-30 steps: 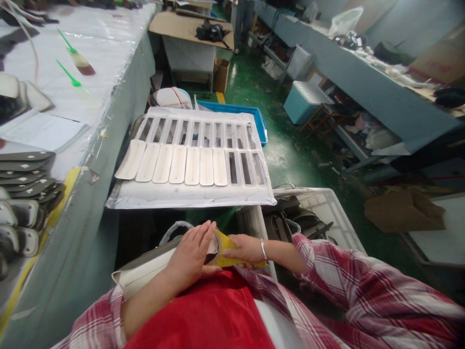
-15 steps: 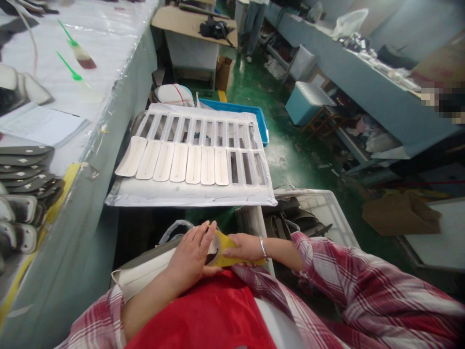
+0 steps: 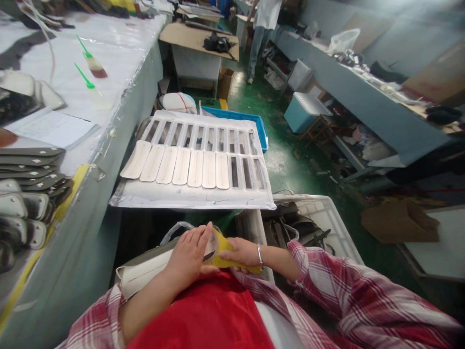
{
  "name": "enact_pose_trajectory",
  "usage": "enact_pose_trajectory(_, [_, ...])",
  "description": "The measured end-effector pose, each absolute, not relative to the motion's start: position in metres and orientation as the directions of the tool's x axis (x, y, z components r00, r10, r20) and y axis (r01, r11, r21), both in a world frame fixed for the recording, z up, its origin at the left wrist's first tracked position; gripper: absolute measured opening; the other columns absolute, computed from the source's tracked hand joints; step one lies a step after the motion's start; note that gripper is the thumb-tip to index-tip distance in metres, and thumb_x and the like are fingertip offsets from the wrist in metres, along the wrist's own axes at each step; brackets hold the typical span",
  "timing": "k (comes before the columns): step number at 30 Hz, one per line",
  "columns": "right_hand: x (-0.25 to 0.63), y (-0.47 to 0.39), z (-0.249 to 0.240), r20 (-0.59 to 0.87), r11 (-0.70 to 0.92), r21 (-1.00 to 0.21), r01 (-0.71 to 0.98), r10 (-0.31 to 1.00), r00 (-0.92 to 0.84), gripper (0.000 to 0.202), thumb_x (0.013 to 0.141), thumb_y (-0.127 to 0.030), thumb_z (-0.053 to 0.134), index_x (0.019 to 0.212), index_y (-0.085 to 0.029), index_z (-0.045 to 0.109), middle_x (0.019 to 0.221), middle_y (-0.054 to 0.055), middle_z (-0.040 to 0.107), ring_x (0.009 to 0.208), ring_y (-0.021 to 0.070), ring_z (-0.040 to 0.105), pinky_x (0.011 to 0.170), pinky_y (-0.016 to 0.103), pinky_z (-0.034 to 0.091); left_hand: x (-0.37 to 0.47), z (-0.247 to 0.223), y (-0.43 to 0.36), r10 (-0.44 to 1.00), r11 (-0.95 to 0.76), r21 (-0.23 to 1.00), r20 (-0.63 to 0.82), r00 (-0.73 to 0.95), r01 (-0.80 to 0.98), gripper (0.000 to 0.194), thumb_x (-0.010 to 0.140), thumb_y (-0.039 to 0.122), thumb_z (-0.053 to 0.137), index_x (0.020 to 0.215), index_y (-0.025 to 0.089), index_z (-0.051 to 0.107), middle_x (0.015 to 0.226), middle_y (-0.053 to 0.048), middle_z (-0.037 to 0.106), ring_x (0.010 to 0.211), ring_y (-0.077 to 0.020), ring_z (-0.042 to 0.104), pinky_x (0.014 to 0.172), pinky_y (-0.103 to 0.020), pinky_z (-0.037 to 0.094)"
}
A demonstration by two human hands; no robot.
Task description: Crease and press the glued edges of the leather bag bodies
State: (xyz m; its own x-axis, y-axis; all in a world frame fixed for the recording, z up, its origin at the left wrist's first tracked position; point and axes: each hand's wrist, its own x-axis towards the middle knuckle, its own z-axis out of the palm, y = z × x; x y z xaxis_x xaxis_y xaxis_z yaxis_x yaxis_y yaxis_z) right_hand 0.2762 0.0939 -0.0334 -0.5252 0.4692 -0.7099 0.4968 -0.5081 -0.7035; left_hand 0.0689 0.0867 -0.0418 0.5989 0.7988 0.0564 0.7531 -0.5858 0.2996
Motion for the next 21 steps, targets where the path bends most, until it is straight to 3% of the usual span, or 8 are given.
enact_pose_trajectory(6, [0.249,0.067,-0.042,-0.667,-0.530,-0.732,0.429,0.687,-0.289,0.028,0.083,-0.045,0.043,0.088,-0.018,0.045,0.046,-0.005,0.051,0.030,0.0118,0.046,0.029,0.021,0.037,0.072,-0.036,0.090,0.804,-0.578,0.298,0.049,0.592,0.760,0.108,0.061,0.057,0.066,0.139,0.010,0.007,0.126,-0.018,0.046,0.113,-0.0293,0.045,0.096,-0.041,0.034])
enact_pose_trajectory(13, [0.268,0.053,-0.019,-0.648,-0.595,-0.758,0.269,0.736,-0.196,0.026,0.079,-0.042,0.050,0.083,-0.017,0.046,0.045,-0.005,0.051,0.030,0.0096,0.044,0.029,0.018,0.033,0.062,-0.030,0.083,0.823,-0.529,0.291,-0.054,0.566,0.797,0.104,0.058,0.060,0.064,0.136,0.006,0.019,0.131,-0.021,0.043,0.118,-0.0301,0.042,0.099,-0.043,0.031])
enact_pose_trajectory(17, [0.286,0.054,0.003,-0.550,-0.550,-0.833,-0.064,0.835,-0.023,0.029,0.070,-0.038,0.061,0.084,-0.015,0.049,0.052,-0.004,0.054,0.043,0.0094,0.052,0.043,0.020,0.044,0.052,-0.027,0.080,0.837,-0.479,0.284,-0.138,0.530,0.831,0.092,0.065,0.060,0.056,0.134,0.007,0.026,0.136,-0.018,0.037,0.124,-0.0292,0.036,0.102,-0.042,0.027])
enact_pose_trajectory(21, [0.263,0.066,0.007,-0.485,-0.416,-0.784,-0.460,0.874,0.035,0.032,0.059,-0.030,0.070,0.082,-0.014,0.054,0.056,-0.004,0.053,0.053,0.0109,0.056,0.057,0.026,0.048,0.057,-0.025,0.082,0.872,-0.403,0.284,-0.168,0.459,0.870,0.079,0.072,0.059,0.049,0.132,0.009,0.033,0.134,-0.016,0.042,0.120,-0.0280,0.041,0.099,-0.043,0.031])
